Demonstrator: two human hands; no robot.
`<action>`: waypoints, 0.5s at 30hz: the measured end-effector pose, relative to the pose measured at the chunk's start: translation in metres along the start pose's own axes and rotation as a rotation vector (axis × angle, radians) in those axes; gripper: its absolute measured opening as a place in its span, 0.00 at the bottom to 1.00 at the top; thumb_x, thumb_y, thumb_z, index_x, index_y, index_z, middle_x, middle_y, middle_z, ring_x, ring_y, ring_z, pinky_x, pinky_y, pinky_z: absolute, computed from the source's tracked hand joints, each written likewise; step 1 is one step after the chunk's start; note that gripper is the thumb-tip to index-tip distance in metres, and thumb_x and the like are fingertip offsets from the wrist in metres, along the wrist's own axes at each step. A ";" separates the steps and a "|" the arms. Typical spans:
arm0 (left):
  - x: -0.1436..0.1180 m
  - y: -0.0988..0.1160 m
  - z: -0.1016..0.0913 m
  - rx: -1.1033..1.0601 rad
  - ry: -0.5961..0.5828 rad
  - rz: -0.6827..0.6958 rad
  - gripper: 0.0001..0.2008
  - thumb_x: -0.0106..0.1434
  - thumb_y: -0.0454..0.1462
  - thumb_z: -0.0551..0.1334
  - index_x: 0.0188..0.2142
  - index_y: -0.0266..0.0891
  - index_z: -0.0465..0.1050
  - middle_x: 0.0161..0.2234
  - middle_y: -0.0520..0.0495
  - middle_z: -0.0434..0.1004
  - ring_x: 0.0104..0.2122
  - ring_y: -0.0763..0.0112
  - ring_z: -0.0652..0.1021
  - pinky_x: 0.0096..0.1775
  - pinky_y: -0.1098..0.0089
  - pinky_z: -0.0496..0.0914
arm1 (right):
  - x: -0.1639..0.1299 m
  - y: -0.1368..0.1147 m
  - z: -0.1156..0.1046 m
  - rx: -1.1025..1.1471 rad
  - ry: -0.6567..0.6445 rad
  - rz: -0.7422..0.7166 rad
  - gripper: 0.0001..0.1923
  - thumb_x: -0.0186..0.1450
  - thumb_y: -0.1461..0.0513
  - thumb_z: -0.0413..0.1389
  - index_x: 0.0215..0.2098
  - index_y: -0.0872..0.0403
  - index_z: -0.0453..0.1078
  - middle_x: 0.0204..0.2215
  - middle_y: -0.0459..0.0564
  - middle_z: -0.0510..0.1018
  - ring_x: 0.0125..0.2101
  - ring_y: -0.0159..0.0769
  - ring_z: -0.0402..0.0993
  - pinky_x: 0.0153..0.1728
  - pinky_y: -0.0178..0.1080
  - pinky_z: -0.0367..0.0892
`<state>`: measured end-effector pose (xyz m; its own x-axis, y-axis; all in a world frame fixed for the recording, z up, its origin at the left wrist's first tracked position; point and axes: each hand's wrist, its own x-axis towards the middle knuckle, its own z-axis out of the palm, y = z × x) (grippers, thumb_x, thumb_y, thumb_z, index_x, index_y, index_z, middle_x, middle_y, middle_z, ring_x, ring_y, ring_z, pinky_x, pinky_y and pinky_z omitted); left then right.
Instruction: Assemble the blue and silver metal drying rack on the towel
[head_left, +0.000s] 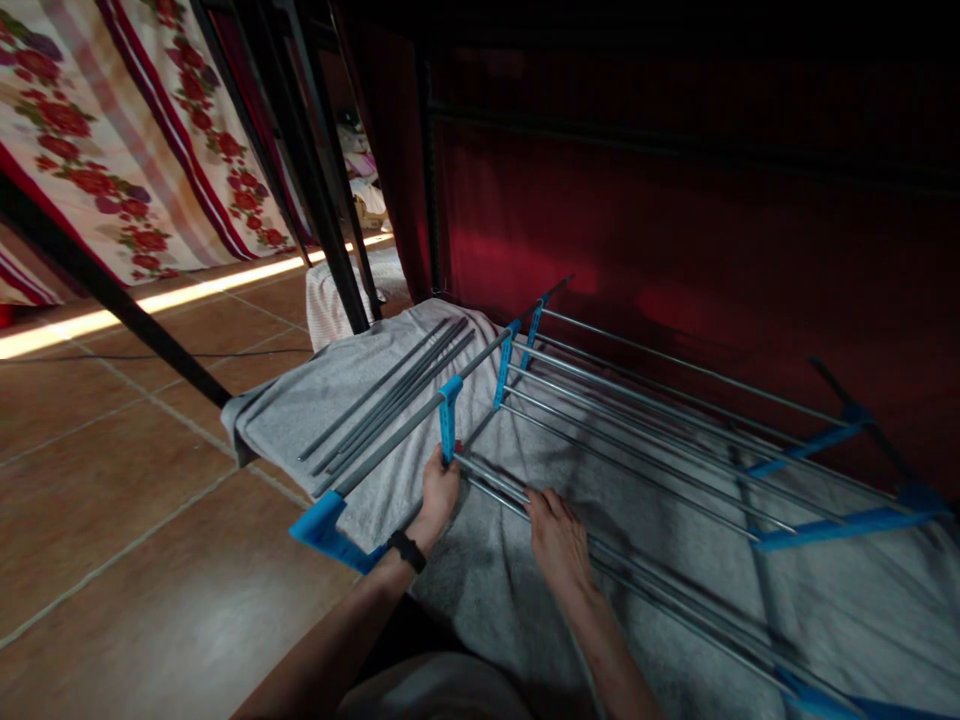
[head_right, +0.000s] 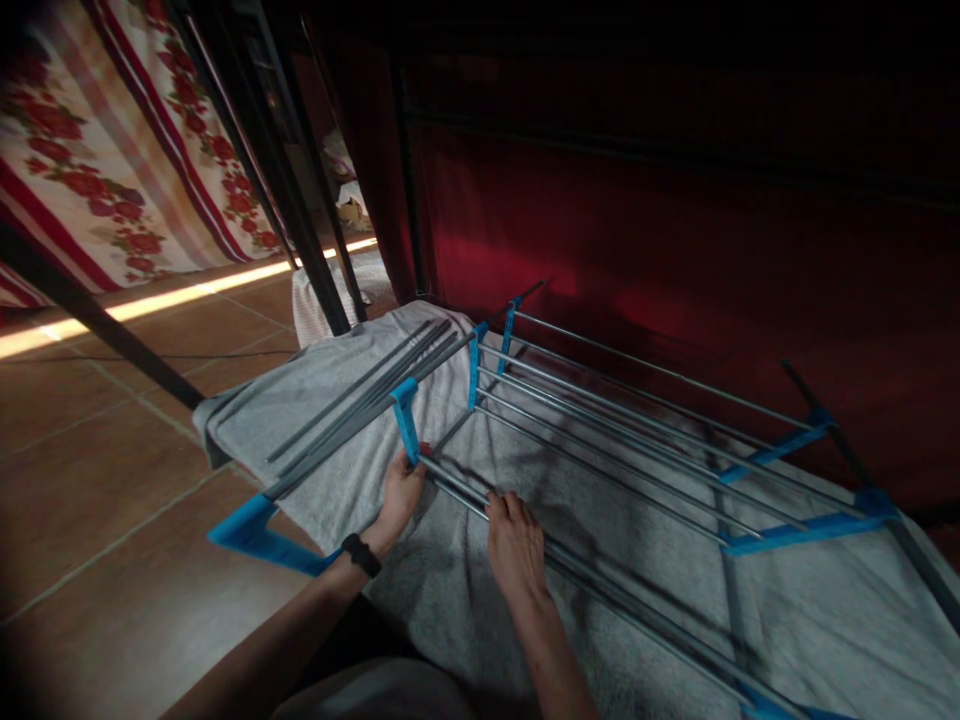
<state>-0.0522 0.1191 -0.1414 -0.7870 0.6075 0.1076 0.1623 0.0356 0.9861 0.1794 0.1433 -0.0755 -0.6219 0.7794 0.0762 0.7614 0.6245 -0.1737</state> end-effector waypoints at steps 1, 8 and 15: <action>0.000 0.001 0.001 -0.006 0.003 0.001 0.09 0.63 0.35 0.62 0.43 0.41 0.76 0.43 0.42 0.84 0.45 0.59 0.82 0.54 0.57 0.75 | -0.001 -0.001 -0.003 0.004 0.008 0.003 0.21 0.79 0.63 0.43 0.60 0.47 0.74 0.49 0.51 0.82 0.46 0.36 0.80 0.44 0.36 0.69; -0.002 0.007 0.005 -0.038 0.020 0.023 0.08 0.66 0.38 0.61 0.43 0.42 0.75 0.42 0.43 0.84 0.43 0.61 0.81 0.51 0.61 0.75 | -0.005 -0.005 -0.011 0.015 0.035 -0.010 0.22 0.79 0.63 0.42 0.60 0.48 0.74 0.48 0.51 0.82 0.45 0.36 0.80 0.46 0.36 0.69; -0.002 0.006 0.003 -0.046 0.010 0.042 0.06 0.65 0.38 0.60 0.41 0.42 0.74 0.41 0.42 0.83 0.43 0.61 0.81 0.52 0.60 0.74 | -0.004 -0.003 -0.010 0.009 0.029 -0.010 0.21 0.78 0.64 0.43 0.61 0.48 0.73 0.48 0.52 0.82 0.46 0.37 0.79 0.47 0.37 0.69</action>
<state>-0.0484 0.1205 -0.1361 -0.7857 0.6001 0.1502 0.1680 -0.0268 0.9854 0.1810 0.1387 -0.0655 -0.6238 0.7744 0.1059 0.7535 0.6318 -0.1818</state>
